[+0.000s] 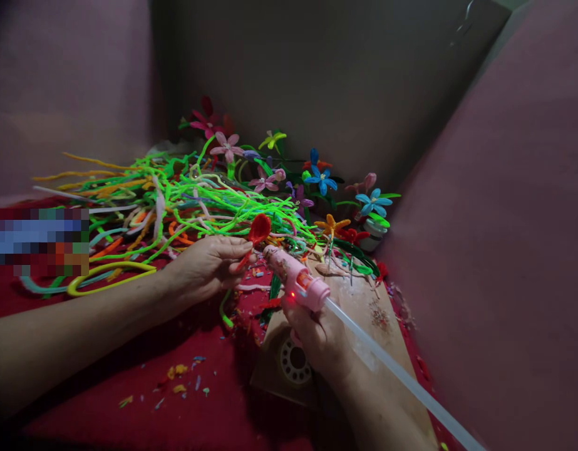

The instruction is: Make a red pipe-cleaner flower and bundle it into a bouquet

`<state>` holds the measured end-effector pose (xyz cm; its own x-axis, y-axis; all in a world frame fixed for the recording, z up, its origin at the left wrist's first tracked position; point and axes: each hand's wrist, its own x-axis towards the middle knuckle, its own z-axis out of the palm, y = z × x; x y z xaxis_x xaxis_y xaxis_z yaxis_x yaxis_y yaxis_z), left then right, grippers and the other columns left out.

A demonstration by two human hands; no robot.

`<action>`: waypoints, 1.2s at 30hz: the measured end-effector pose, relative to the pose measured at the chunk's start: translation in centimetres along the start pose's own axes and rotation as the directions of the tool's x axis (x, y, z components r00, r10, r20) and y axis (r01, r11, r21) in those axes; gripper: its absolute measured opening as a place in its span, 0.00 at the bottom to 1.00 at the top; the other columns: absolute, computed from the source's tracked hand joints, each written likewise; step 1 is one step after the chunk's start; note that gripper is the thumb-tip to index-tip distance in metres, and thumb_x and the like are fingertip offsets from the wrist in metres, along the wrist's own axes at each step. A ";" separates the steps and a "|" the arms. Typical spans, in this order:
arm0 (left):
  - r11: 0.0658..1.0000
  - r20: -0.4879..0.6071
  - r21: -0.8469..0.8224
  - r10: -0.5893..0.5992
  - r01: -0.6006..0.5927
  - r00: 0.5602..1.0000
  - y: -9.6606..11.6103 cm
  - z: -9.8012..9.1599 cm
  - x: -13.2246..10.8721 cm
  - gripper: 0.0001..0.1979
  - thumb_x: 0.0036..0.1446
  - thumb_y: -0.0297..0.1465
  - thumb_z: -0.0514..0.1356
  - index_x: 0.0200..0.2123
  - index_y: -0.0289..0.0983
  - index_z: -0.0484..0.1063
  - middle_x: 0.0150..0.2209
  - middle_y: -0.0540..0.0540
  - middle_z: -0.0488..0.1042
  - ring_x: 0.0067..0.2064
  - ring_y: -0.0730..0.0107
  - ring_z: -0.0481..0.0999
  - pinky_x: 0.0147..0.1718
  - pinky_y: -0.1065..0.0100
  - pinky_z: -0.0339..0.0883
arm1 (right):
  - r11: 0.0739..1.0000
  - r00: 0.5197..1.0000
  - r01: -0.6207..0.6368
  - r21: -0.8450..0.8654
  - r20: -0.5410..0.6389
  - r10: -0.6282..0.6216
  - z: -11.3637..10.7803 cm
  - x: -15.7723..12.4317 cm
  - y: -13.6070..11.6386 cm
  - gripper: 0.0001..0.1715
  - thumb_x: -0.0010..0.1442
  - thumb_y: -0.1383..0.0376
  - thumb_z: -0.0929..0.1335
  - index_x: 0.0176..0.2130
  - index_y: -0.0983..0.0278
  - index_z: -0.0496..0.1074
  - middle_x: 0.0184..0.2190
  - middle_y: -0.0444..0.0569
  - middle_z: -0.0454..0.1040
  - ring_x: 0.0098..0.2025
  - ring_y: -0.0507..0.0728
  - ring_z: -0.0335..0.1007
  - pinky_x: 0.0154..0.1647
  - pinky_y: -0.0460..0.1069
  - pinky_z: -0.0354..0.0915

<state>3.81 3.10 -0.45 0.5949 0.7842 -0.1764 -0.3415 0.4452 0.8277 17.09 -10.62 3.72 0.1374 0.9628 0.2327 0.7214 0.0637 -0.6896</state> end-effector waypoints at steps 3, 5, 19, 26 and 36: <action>1.000 0.015 -0.008 0.001 -0.001 1.000 0.0 0.0 0.1 0.01 0.49 0.23 0.60 0.27 0.31 0.72 0.21 0.48 0.68 0.19 0.82 0.64 0.17 0.78 0.55 | 0.999 1.000 -0.008 0.034 0.003 0.008 0.2 0.0 0.2 0.19 0.53 0.65 0.60 0.40 0.64 0.74 0.14 0.41 0.60 0.17 0.50 0.54 0.15 0.43 0.57; 1.000 0.017 -0.006 0.003 -0.003 1.000 0.0 0.0 0.1 0.01 0.49 0.23 0.60 0.27 0.31 0.73 0.22 0.48 0.69 0.20 0.81 0.65 0.18 0.77 0.56 | 0.994 1.000 0.009 0.113 -0.004 -0.009 0.4 0.0 0.7 0.21 0.54 0.63 0.59 0.42 0.64 0.74 0.15 0.42 0.60 0.16 0.50 0.53 0.14 0.44 0.56; 1.000 0.016 0.001 0.012 -0.012 1.000 0.0 -0.2 0.1 0.02 0.50 0.23 0.60 0.26 0.30 0.71 0.20 0.50 0.67 0.17 0.83 0.60 0.15 0.77 0.53 | 1.000 0.999 -0.012 0.026 0.030 0.011 -0.1 -0.1 0.1 0.17 0.54 0.65 0.60 0.39 0.62 0.74 0.15 0.42 0.60 0.17 0.51 0.55 0.15 0.44 0.57; 1.000 -0.001 0.018 0.003 -0.003 1.000 0.1 -0.1 -0.1 0.02 0.51 0.23 0.59 0.27 0.31 0.70 0.21 0.50 0.67 0.17 0.82 0.61 0.14 0.78 0.52 | 0.960 0.996 0.083 0.267 -0.063 -0.069 1.0 0.3 1.6 0.30 0.56 0.59 0.59 0.57 0.65 0.63 0.16 0.41 0.59 0.17 0.51 0.52 0.13 0.45 0.55; 0.999 0.038 0.048 0.009 -0.011 0.999 0.1 0.0 -0.2 0.04 0.51 0.25 0.59 0.25 0.32 0.68 0.20 0.51 0.66 0.15 0.84 0.57 0.13 0.77 0.50 | 0.971 0.993 0.079 0.227 -0.109 -0.055 1.1 0.2 1.9 0.25 0.53 0.64 0.61 0.51 0.62 0.68 0.16 0.40 0.59 0.15 0.49 0.49 0.13 0.44 0.53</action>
<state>3.69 2.95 -0.33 0.6189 0.7713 -0.1487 -0.3127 0.4156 0.8541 17.79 -10.01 1.71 0.1703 0.9235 0.3437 0.5567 0.1976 -0.8068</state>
